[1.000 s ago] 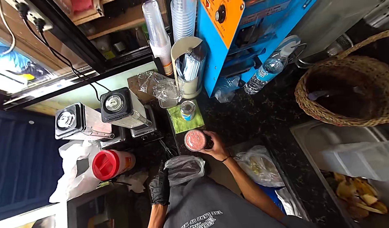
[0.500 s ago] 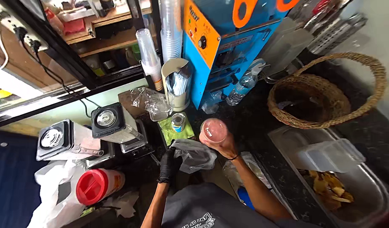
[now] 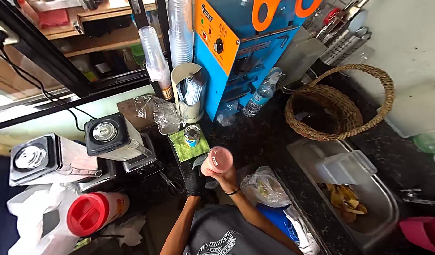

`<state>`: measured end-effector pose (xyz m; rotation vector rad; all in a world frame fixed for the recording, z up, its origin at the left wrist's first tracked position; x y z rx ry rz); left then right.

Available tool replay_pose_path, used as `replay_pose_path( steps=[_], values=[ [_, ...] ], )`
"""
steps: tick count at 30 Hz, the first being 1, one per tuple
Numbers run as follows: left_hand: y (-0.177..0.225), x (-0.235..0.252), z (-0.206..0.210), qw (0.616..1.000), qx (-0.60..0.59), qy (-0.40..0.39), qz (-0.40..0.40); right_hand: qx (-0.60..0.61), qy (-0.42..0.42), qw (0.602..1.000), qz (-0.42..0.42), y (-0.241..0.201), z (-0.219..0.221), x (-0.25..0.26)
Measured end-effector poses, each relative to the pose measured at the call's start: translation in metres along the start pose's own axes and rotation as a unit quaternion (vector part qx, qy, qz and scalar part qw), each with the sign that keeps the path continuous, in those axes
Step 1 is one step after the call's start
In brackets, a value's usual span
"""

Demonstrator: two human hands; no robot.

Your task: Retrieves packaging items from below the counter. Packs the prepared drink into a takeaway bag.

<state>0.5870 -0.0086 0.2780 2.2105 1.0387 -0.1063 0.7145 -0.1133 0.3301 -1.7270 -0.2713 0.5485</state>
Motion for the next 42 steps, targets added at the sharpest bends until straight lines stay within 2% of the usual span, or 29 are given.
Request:
replay_pose_path(
  steps=[1, 3, 6, 14, 17, 25, 28, 30, 32, 34, 35, 37, 39, 42],
  values=[
    [-0.011, 0.011, 0.009, 0.998, -0.025, 0.048, 0.016, 0.007, 0.001, 1.000, 0.023, 0.019, 0.008, 0.000],
    [-0.024, 0.024, 0.019, 0.997, -0.069, -0.018, -0.007, -0.003, 0.009, 0.999, 0.041, 0.048, 0.017, 0.002],
    [-0.035, 0.024, 0.019, 0.995, -0.086, -0.047, -0.033, -0.042, 0.002, 0.999, 0.030, 0.068, 0.018, 0.010],
    [-0.041, 0.030, 0.021, 0.995, -0.013, -0.086, -0.039, -0.057, 0.009, 0.997, 0.051, 0.055, 0.006, 0.022],
    [-0.042, 0.032, 0.022, 0.995, -0.006, -0.090, -0.041, -0.068, -0.020, 0.997, 0.035, 0.049, 0.015, 0.016],
    [-0.044, 0.032, 0.021, 0.996, -0.019, -0.084, -0.036, -0.088, -0.076, 0.993, 0.018, 0.069, 0.032, 0.018],
    [-0.046, 0.032, 0.023, 0.995, -0.024, -0.090, -0.035, -0.121, -0.136, 0.983, 0.028, 0.069, 0.030, 0.022],
    [-0.048, 0.032, 0.024, 0.995, -0.026, -0.088, -0.029, -0.122, -0.170, 0.976, 0.065, 0.065, 0.013, 0.019],
    [-0.050, 0.034, 0.024, 0.996, -0.031, -0.085, -0.017, -0.144, -0.140, 0.976, 0.078, 0.038, -0.016, 0.013],
    [-0.054, 0.036, 0.027, 0.996, -0.030, -0.084, -0.007, -0.229, -0.062, 0.971, 0.005, 0.005, -0.038, 0.018],
    [-0.055, 0.038, 0.027, 0.996, -0.029, -0.082, -0.002, -0.299, -0.040, 0.953, -0.018, 0.001, -0.038, 0.029],
    [-0.049, 0.039, 0.021, 0.995, -0.034, -0.092, 0.011, -0.392, -0.099, 0.914, 0.036, 0.030, -0.023, 0.063],
    [-0.031, 0.037, 0.008, 0.989, -0.075, -0.121, 0.028, -0.373, -0.151, 0.909, 0.111, 0.043, -0.021, 0.083],
    [0.004, 0.037, -0.040, 0.985, -0.101, -0.125, 0.061, -0.356, -0.176, 0.911, 0.110, -0.017, -0.029, 0.081]
  ],
)
Point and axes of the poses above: each hand's wrist, its own x-axis towards the middle knuckle, its own z-axis out of the palm, y = z × x, the point moved 10 cm from there along x, towards the middle knuckle, and after that the axes turned 11 degrees about z, right-handed, at the moved point
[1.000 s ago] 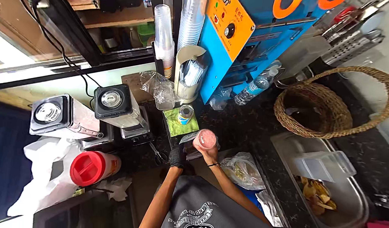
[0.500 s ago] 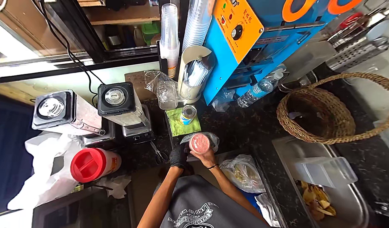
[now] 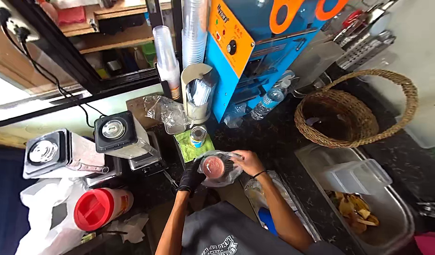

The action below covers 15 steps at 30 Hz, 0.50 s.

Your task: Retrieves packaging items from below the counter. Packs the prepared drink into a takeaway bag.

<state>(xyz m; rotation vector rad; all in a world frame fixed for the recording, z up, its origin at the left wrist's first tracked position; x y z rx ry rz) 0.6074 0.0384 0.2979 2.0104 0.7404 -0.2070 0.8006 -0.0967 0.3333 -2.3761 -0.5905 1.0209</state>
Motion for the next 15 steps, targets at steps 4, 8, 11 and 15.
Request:
replay_pose_path(
  steps=[4, 8, 11, 15],
  values=[
    [0.055, -0.012, -0.027, 0.994, 0.087, -0.024, 0.054, -0.075, 0.009, 0.997, 0.014, -0.031, -0.044, -0.021],
    [0.106, -0.060, -0.072, 0.948, 0.146, 0.217, 0.179, -0.090, -0.019, 0.994, -0.065, -0.069, -0.074, -0.040],
    [0.095, -0.091, -0.085, 0.920, 0.167, 0.340, 0.103, -0.094, 0.022, 0.983, -0.156, -0.117, -0.085, -0.038],
    [0.062, -0.098, -0.073, 0.943, 0.131, 0.307, 0.024, 0.009, 0.127, 0.977, -0.172, -0.177, -0.065, 0.050]
  ],
)
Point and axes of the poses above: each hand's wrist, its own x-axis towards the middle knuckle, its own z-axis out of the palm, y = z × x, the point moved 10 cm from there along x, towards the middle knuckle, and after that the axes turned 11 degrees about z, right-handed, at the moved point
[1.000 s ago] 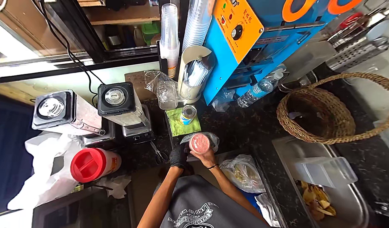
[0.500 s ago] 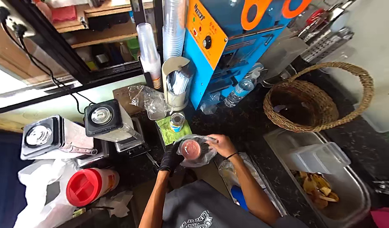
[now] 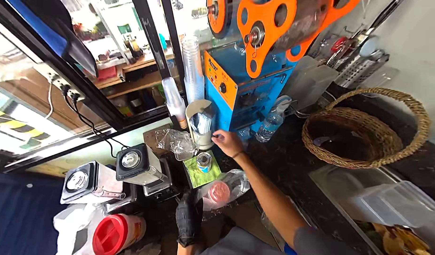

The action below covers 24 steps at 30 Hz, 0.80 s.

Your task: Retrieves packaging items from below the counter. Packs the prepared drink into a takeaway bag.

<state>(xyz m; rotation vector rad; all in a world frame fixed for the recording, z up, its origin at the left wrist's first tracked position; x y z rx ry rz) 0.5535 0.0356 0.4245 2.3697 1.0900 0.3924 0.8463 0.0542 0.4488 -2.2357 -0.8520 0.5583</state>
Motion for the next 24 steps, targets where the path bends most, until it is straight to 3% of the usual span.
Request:
replay_pose_path(
  steps=[4, 9, 13, 15, 17, 20, 22, 24],
  values=[
    [-0.005, -0.024, -0.001, 0.996, -0.073, 0.046, 0.012, -0.034, 0.047, 0.998, 0.001, -0.021, 0.049, 0.058],
    [-0.012, -0.048, -0.001, 0.997, -0.012, -0.001, -0.077, -0.115, 0.023, 0.993, 0.020, -0.036, 0.089, 0.081],
    [-0.014, -0.053, -0.003, 0.995, 0.008, -0.034, -0.098, -0.097, 0.040, 0.994, 0.007, -0.038, 0.088, 0.082],
    [-0.018, -0.051, -0.003, 0.992, -0.064, -0.015, -0.109, -0.064, 0.067, 0.996, -0.008, -0.043, 0.072, 0.069],
    [-0.022, -0.046, 0.003, 0.966, -0.233, 0.018, -0.114, -0.021, 0.128, 0.990, -0.052, -0.047, 0.038, 0.042],
    [-0.019, -0.042, 0.021, 0.847, -0.506, 0.029, -0.162, 0.059, 0.221, 0.955, -0.191, -0.054, -0.042, -0.034],
    [-0.016, -0.036, 0.021, 0.822, -0.544, 0.048, -0.160, 0.139, 0.181, 0.937, -0.265, -0.064, -0.095, -0.092],
    [-0.011, -0.029, 0.012, 0.839, -0.522, 0.074, -0.136, 0.177, 0.130, 0.932, -0.290, -0.063, -0.121, -0.143]
  ],
)
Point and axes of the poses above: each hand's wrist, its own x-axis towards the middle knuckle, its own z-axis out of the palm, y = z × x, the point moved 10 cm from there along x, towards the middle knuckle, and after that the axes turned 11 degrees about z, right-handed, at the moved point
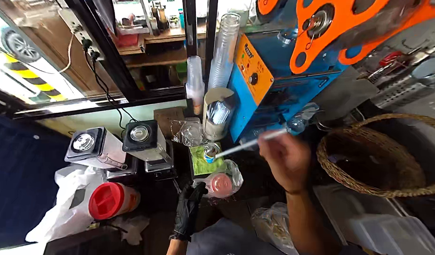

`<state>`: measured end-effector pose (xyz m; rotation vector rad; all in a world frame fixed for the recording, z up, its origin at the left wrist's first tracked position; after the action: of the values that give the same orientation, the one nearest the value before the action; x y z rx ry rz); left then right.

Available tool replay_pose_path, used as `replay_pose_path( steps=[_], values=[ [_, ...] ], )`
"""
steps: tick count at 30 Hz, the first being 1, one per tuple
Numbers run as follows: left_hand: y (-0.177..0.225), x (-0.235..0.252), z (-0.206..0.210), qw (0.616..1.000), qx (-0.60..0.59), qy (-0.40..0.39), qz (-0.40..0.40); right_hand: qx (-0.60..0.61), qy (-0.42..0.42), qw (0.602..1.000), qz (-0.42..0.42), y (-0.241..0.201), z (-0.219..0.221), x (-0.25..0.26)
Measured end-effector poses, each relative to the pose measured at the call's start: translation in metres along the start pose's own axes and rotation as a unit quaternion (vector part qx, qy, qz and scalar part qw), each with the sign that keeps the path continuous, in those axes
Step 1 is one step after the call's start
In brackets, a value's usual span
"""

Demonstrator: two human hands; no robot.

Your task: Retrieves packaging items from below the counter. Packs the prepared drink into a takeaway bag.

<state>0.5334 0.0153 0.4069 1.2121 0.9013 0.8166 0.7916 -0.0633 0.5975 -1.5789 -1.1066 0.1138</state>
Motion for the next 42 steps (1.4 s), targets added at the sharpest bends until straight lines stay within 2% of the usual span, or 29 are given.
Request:
replay_pose_path(
  steps=[1, 3, 6, 8, 9, 10, 11, 13, 14, 15, 17, 19, 21, 23, 26, 28, 32, 34, 36, 38, 40, 42],
  values=[
    [0.004, 0.001, 0.001, 1.000, 0.012, 0.008, 0.020, 0.008, -0.017, 1.000, -0.001, -0.008, -0.003, -0.018],
    [0.010, 0.000, 0.003, 0.998, 0.033, 0.022, 0.053, 0.004, -0.053, 0.999, 0.009, -0.004, 0.018, -0.053],
    [0.015, -0.001, 0.006, 0.995, 0.054, 0.024, 0.076, -0.091, -0.118, 0.988, 0.045, 0.041, 0.096, -0.104],
    [0.016, -0.001, 0.006, 0.995, 0.054, 0.028, 0.083, -0.209, -0.219, 0.950, 0.081, 0.072, 0.150, -0.135],
    [0.015, -0.001, 0.005, 0.995, 0.053, 0.030, 0.082, -0.265, -0.294, 0.912, 0.112, 0.079, 0.167, -0.146],
    [0.014, 0.000, 0.004, 0.995, 0.052, 0.030, 0.080, -0.293, -0.360, 0.873, 0.147, 0.077, 0.170, -0.151],
    [0.013, 0.002, 0.002, 0.995, 0.050, 0.031, 0.082, -0.305, -0.363, 0.870, 0.137, 0.062, 0.161, -0.144],
    [0.013, 0.005, -0.002, 0.995, 0.049, 0.027, 0.083, -0.289, -0.282, 0.915, 0.028, 0.021, 0.124, -0.112],
    [0.013, 0.006, -0.003, 0.996, 0.042, 0.022, 0.081, -0.297, -0.289, 0.910, -0.011, 0.011, 0.109, -0.094],
    [0.014, 0.007, -0.003, 0.996, 0.039, 0.016, 0.077, -0.320, -0.338, 0.884, -0.032, 0.014, 0.104, -0.079],
    [0.013, 0.010, -0.005, 0.995, 0.067, 0.002, 0.076, -0.364, -0.458, 0.809, -0.051, 0.054, 0.117, -0.063],
    [0.013, 0.015, -0.010, 0.982, 0.171, -0.012, 0.077, -0.377, -0.536, 0.749, -0.099, 0.094, 0.138, -0.064],
    [0.019, 0.022, -0.013, 0.947, 0.312, -0.048, 0.062, -0.344, -0.583, 0.719, -0.161, 0.096, 0.143, -0.064],
    [0.027, 0.030, -0.014, 0.924, 0.371, -0.089, 0.019, -0.251, -0.610, 0.729, -0.182, 0.080, 0.140, -0.060],
    [0.028, 0.043, -0.006, 0.966, 0.232, -0.117, -0.007, -0.178, -0.624, 0.744, -0.161, 0.079, 0.136, -0.051],
    [0.027, 0.048, -0.002, 0.982, 0.147, -0.117, -0.022, -0.199, -0.655, 0.720, -0.115, 0.089, 0.137, -0.052],
    [0.027, 0.050, -0.002, 0.986, 0.116, -0.122, -0.016, -0.304, -0.673, 0.667, -0.096, 0.092, 0.136, -0.056],
    [0.026, 0.051, -0.002, 0.990, 0.090, -0.104, -0.021, -0.291, -0.659, 0.682, -0.126, 0.082, 0.134, -0.058],
    [0.024, 0.052, 0.006, 0.995, 0.032, -0.088, -0.018, -0.179, -0.627, 0.737, -0.175, 0.060, 0.129, -0.060],
    [0.017, 0.054, 0.027, 0.994, -0.030, -0.104, 0.013, -0.094, -0.592, 0.774, -0.202, 0.044, 0.127, -0.063],
    [0.009, 0.050, 0.056, 0.987, -0.054, -0.137, 0.063, -0.039, -0.550, 0.815, -0.179, 0.047, 0.127, -0.064],
    [-0.001, 0.043, 0.075, 0.985, -0.029, -0.144, 0.091, 0.012, -0.510, 0.849, -0.138, 0.063, 0.123, -0.061]
  ],
)
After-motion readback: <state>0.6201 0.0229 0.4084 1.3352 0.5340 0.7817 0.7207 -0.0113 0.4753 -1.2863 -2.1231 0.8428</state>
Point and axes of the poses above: each hand's wrist, its own x-axis towards the middle knuckle, its own z-axis out of the palm, y = z × x, the point moved 10 cm from there along x, towards the middle knuckle, and after that the axes turned 11 degrees about z, right-handed, at the moved point
